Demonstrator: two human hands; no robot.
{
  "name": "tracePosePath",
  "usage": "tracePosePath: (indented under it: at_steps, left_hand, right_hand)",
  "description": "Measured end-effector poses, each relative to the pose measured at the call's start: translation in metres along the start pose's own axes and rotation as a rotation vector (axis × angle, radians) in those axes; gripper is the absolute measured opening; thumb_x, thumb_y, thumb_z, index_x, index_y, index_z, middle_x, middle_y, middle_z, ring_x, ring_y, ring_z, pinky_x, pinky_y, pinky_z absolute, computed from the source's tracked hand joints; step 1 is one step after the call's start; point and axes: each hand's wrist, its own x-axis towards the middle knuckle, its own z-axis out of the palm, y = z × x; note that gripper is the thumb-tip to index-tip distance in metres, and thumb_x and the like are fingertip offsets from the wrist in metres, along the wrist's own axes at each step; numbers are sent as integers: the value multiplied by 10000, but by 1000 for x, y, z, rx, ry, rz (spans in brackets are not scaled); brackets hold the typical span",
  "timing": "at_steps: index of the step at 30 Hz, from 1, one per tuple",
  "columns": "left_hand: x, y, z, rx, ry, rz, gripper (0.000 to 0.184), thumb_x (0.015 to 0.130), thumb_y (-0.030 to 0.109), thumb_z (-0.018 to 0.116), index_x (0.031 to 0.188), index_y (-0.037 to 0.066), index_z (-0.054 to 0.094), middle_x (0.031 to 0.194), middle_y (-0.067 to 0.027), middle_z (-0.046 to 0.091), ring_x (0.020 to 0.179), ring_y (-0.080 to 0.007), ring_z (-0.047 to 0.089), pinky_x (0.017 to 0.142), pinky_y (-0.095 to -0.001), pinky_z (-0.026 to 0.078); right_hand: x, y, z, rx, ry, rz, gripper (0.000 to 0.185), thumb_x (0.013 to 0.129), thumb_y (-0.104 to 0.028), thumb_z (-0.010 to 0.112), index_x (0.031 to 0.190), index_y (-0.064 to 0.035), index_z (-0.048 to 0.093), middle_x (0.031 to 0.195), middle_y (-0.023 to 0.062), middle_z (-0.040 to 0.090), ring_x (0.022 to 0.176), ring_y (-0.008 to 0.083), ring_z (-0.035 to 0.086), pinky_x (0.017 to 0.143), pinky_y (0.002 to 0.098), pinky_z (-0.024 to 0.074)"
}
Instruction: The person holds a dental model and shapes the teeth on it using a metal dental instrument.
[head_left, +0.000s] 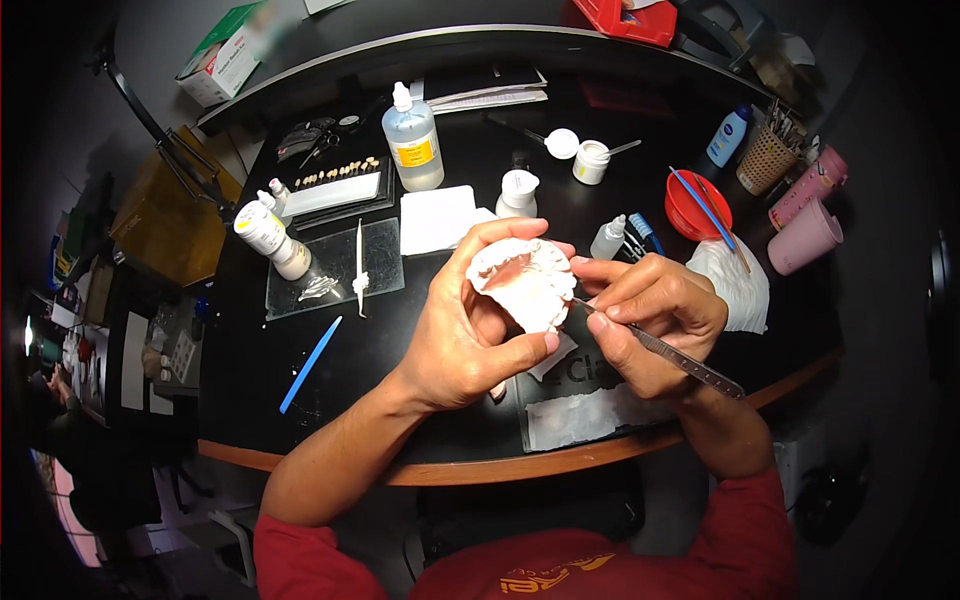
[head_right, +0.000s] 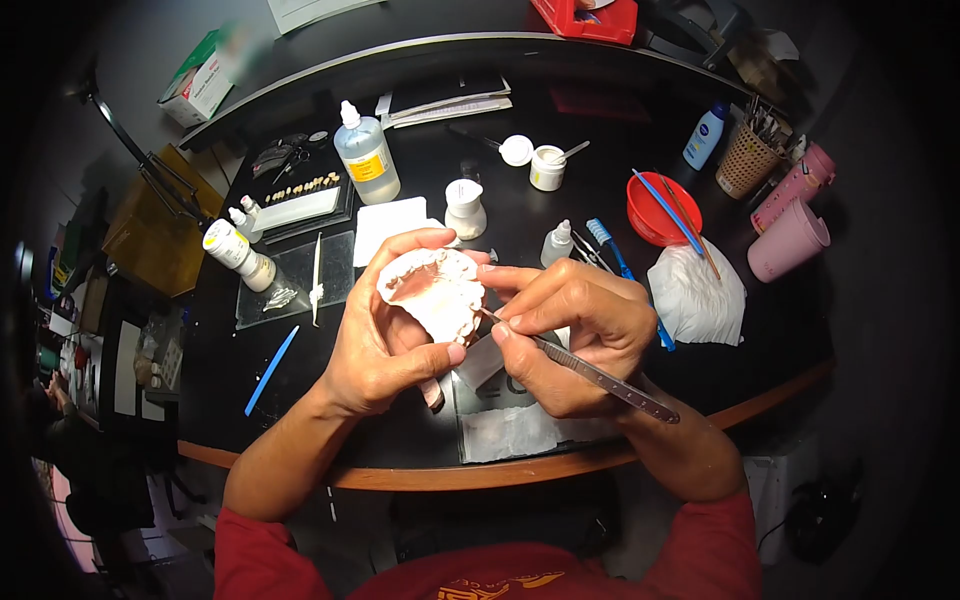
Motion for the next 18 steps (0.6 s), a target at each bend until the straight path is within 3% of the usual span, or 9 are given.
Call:
tracePosePath:
  at_steps: [8, 11, 14, 18]
  left_hand:
    - [1, -1, -1, 47, -29, 27, 870, 763, -152, 788, 1507, 26, 373, 1424, -187, 533, 1284, -231, 579, 1060, -386, 520]
    - [0, -1, 0, 51, 6, 27, 874, 756, -149, 808, 1495, 26, 376, 1434, -195, 528, 1257, -226, 598, 1036, -381, 542]
    - [0, -1, 3, 66, 82, 34, 833, 758, -147, 808, 1461, 24, 397, 1437, -206, 529, 1237, -222, 616, 1017, -363, 565]
    - [1, -8, 4, 321, 144, 239, 757, 769, -137, 800, 1409, 15, 425, 1426, -216, 542, 1243, -219, 621, 1013, -336, 577]
  right_hand:
    - [-1, 0, 0, -18, 12, -23, 183, 751, 157, 713, 822, 5, 642, 769, 124, 696, 705, 169, 709, 948, 535, 620]
    - [-9, -1, -1, -45, 30, -3, 174, 825, 131, 716, 890, -9, 637, 870, 148, 699, 1043, 345, 752, 970, 451, 609]
    - [-7, -2, 6, -32, 94, 13, 181, 755, 152, 721, 833, 5, 650, 782, 127, 701, 737, 184, 725, 928, 503, 632]
    - [-7, 1, 10, 26, 64, 40, 165, 764, 138, 733, 831, 11, 650, 791, 130, 706, 753, 195, 735, 885, 463, 652]
